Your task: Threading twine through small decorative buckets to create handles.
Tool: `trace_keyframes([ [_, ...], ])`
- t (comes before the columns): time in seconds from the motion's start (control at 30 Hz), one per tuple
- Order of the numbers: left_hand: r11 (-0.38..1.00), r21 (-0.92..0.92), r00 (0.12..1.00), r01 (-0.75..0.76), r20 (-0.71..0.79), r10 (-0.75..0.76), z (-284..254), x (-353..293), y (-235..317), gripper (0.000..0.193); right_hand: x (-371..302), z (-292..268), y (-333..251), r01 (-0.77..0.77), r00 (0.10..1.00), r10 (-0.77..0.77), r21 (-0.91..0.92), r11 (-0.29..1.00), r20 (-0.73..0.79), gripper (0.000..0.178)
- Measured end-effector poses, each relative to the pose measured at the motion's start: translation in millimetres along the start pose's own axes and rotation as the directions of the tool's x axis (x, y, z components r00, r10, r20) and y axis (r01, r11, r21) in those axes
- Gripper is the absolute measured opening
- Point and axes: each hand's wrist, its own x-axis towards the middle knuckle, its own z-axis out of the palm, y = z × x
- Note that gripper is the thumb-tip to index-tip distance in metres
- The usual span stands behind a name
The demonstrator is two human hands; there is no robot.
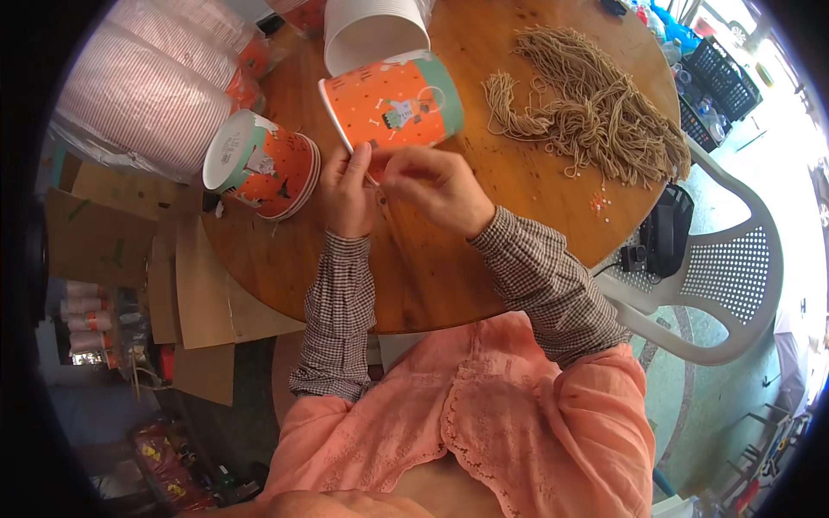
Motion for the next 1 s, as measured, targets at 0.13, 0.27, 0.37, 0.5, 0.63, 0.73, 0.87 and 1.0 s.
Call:
trace_keyframes([
  [0.13,0.928,-0.365,0.996,0.074,0.072,-0.051,2.4,1.6,-1.1,0.028,6.5,-8.2,-2.5,0.06,0.986,-0.057,0.016,0.998,-0.154,0.006],
  [0.27,0.999,-0.023,0.996,0.045,0.08,-0.043,4.1,2.6,-8.0,0.03,8.2,-12.9,2.4,0.035,0.976,-0.035,-0.003,0.999,-0.217,0.008],
  [0.37,0.961,0.246,0.991,-0.125,0.073,0.11,8.9,2.5,-19.9,0.029,8.6,-11.6,3.2,0.036,0.974,-0.035,0.0,0.999,-0.222,0.008],
  [0.5,0.809,0.556,0.98,-0.192,0.061,0.191,10.4,-0.2,-24.9,0.026,11.7,-15.8,12.1,0.095,0.94,-0.107,-0.053,0.994,-0.324,0.008],
  [0.63,0.893,0.437,0.99,-0.111,-0.03,0.137,4.6,3.5,-16.3,0.023,10.7,-15.6,9.6,0.034,0.923,-0.073,-0.108,0.994,-0.378,0.009],
  [0.73,0.949,0.302,0.996,-0.092,0.009,0.094,6.0,1.2,-5.6,0.025,11.9,-11.6,11.1,0.007,0.928,-0.081,-0.201,0.98,-0.365,0.01],
  [0.87,0.952,0.295,0.997,-0.082,0.023,0.079,11.1,-0.8,-0.8,0.028,14.3,-13.1,16.9,0.133,0.912,-0.206,-0.219,0.967,-0.354,0.011],
  [1.0,0.951,0.295,0.996,-0.093,0.03,0.087,11.1,-1.8,-2.2,0.029,13.4,-10.8,7.9,0.06,0.915,-0.137,-0.208,0.976,-0.379,0.011],
])
